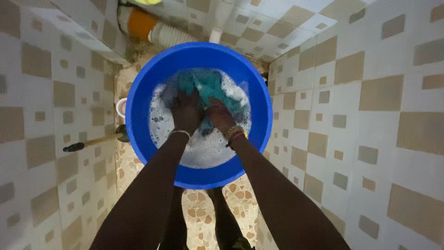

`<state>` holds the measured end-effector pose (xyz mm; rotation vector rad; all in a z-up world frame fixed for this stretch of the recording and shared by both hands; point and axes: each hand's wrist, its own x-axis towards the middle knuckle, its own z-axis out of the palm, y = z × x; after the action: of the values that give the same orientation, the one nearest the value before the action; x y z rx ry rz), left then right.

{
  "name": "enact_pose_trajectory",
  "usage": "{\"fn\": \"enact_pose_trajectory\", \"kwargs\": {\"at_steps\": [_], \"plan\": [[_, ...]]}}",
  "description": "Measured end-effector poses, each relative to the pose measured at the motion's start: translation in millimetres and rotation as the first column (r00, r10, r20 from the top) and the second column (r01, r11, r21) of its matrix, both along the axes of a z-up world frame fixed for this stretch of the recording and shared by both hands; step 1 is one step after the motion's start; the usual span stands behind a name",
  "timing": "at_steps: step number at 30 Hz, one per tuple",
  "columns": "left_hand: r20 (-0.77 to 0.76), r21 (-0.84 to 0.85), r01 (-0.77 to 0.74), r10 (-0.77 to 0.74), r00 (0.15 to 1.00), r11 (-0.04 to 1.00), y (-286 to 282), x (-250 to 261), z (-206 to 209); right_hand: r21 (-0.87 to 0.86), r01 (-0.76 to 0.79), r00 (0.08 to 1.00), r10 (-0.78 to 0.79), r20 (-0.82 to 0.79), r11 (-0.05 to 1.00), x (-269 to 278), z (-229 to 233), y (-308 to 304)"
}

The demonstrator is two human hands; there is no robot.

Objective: The person washes a teal towel in a blue basin of soapy water, wrings it out, and wipes the top of a white water heater. The person then picks up a pink plastic basket, places it in the basin, and scrubs it with a green brush.

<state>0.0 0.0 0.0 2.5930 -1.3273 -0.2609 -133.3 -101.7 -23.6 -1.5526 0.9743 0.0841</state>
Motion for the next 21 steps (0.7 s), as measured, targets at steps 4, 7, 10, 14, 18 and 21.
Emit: {"fn": "enact_pose_trajectory", "kwargs": {"at_steps": [4,7,10,14,18,21], "plan": [[-0.417,0.202,0.005,0.082,0.905,0.979,3.6,35.6,-16.3,-0.150,-0.152,0.976,0.124,-0.179,0.977,-18.0,-56.0,3.6],[-0.225,0.139,-0.137,0.166,0.960,0.981,-3.1,58.6,-19.6,-0.066,-0.176,0.975,0.164,-0.150,0.982,-17.2,-53.7,3.3],[0.002,-0.108,-0.138,0.139,0.990,0.985,-7.2,22.1,-8.6,0.501,0.400,0.896,-0.442,-0.038,0.768,-13.9,-8.4,14.9],[-0.768,-0.063,-0.311,0.153,0.622,0.948,-12.6,-5.2,47.8,0.512,0.454,0.880,-0.457,-0.129,0.729,11.8,65.9,21.3],[-0.739,-0.102,-0.501,0.272,0.616,0.859,-30.4,-52.3,138.2,0.765,0.455,0.695,-0.719,0.015,0.456,14.6,101.2,5.2],[-0.805,-0.018,-0.589,0.338,0.488,0.808,-23.8,-86.1,198.2,0.532,0.290,0.814,-0.497,0.299,0.796,-1.8,84.5,-1.1]]}}
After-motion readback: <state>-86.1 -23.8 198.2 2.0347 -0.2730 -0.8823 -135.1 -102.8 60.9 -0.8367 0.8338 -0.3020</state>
